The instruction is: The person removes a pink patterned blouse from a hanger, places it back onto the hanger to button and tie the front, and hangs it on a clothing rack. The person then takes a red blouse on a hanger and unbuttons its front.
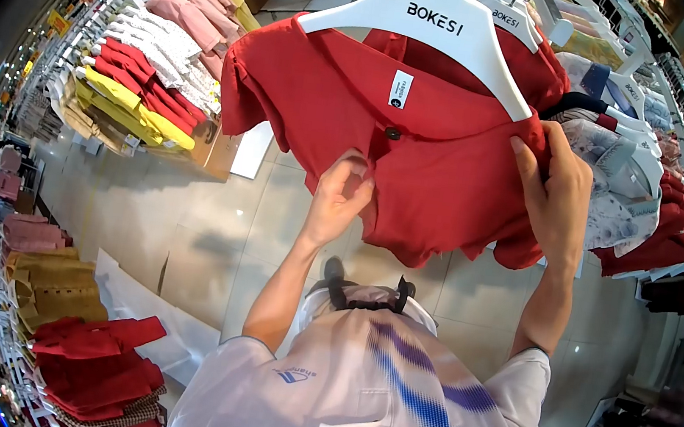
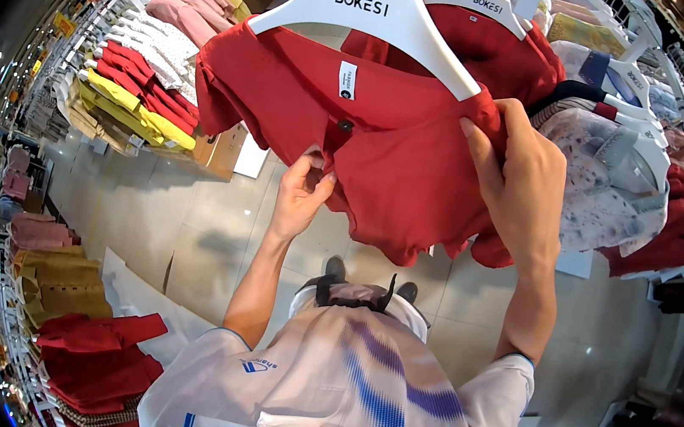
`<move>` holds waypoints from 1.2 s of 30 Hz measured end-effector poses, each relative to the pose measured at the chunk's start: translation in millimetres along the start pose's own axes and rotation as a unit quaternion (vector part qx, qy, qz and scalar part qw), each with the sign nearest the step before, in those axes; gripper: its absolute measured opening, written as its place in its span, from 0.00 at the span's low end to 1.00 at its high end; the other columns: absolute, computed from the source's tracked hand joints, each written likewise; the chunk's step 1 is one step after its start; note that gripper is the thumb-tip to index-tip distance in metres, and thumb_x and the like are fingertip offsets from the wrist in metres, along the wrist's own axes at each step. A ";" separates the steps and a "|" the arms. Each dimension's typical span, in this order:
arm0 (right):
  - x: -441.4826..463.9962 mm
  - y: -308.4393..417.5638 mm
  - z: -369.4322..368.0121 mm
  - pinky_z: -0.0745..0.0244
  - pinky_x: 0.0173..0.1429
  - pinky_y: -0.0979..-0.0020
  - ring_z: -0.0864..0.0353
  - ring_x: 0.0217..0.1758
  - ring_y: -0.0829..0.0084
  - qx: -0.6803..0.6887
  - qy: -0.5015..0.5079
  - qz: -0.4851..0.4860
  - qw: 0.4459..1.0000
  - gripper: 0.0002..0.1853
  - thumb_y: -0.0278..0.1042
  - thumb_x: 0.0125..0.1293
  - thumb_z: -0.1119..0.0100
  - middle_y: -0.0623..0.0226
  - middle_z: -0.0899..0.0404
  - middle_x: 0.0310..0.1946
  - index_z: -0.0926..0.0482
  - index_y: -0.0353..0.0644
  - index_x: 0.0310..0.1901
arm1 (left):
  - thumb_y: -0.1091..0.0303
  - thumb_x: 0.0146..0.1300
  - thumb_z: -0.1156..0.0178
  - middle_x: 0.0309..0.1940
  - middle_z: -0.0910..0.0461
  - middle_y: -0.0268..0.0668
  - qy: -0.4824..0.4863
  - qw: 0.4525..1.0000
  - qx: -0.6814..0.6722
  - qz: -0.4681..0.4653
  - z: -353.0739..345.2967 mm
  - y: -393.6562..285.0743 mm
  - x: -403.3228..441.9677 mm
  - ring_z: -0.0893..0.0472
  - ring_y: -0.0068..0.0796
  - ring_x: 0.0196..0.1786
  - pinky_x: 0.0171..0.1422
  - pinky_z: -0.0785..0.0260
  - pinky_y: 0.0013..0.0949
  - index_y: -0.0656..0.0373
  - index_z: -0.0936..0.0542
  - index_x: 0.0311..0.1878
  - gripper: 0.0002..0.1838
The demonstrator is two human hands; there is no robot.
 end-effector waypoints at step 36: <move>-9.5 11.5 3.7 0.27 0.32 0.66 0.21 0.27 0.55 0.020 0.027 0.012 0.999 0.12 0.34 0.64 0.34 0.56 0.20 0.27 0.23 0.39 0.45 | 0.85 0.55 0.36 0.38 0.24 0.45 -0.040 0.943 0.284 -0.171 -15.0 -75.0 23.3 0.20 0.44 0.34 0.35 0.28 0.38 0.66 0.23 0.47 0.16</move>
Point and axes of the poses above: each hand's wrist, its own x-axis towards the middle knuckle, its own z-axis out of the back of the hand, y = z × x, the point moved 6 cm from there along x, towards the middle knuckle
